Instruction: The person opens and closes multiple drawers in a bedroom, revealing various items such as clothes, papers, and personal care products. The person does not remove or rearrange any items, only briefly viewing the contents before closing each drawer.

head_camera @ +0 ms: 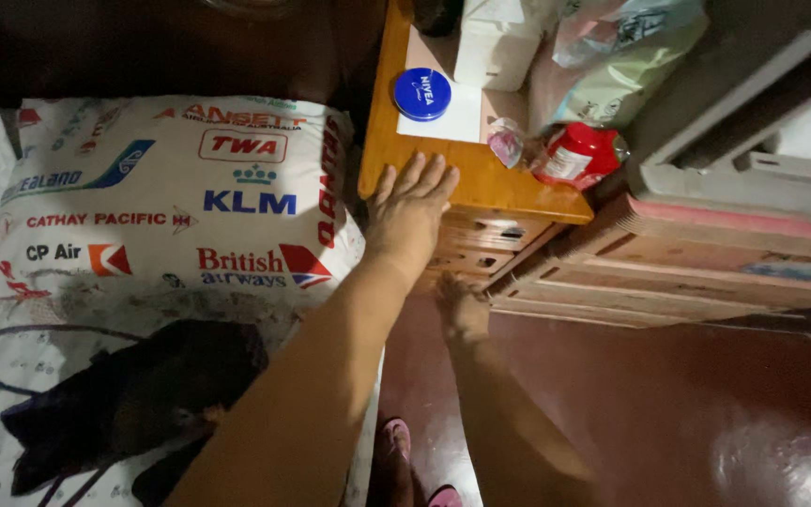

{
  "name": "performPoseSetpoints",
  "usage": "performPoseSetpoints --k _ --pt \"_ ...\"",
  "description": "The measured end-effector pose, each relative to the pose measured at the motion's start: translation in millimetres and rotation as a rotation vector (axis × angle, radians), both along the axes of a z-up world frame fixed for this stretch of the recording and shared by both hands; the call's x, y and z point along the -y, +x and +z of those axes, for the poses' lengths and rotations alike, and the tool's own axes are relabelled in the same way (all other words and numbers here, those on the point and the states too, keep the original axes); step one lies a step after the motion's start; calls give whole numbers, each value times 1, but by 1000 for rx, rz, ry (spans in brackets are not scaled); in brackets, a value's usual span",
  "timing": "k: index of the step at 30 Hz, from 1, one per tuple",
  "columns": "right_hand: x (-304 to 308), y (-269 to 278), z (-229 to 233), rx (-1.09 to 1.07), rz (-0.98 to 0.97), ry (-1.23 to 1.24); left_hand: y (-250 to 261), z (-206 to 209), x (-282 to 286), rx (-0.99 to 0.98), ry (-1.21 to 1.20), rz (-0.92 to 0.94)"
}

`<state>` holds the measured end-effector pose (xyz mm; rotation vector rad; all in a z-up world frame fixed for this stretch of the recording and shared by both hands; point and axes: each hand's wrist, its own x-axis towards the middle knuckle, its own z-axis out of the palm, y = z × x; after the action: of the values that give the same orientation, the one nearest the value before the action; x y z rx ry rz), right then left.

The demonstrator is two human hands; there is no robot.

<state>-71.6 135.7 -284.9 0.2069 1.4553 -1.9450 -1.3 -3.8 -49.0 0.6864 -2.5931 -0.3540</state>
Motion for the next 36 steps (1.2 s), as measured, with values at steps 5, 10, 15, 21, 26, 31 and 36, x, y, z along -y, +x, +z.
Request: performPoseSetpoints --k 5,10,15,21,26,31,36 --pt "45 -35 -12 241 -87 -229 1 3 -1 -12 -68 8" --pt "77 -47 -19 299 -117 -308 2 1 -5 -8 2 21" --pt "88 -52 -33 317 -125 -336 2 1 -4 5 -29 24" --pt "71 -34 -55 297 -156 -298 5 15 -5 69 20 10" --pt "31 16 -87 315 -191 -252 6 21 -5 90 3 6" --pt "-11 62 -110 341 -225 -208 4 19 -3 129 30 -7" --pt "-48 100 -122 306 -222 -136 0 23 -3 119 94 6"
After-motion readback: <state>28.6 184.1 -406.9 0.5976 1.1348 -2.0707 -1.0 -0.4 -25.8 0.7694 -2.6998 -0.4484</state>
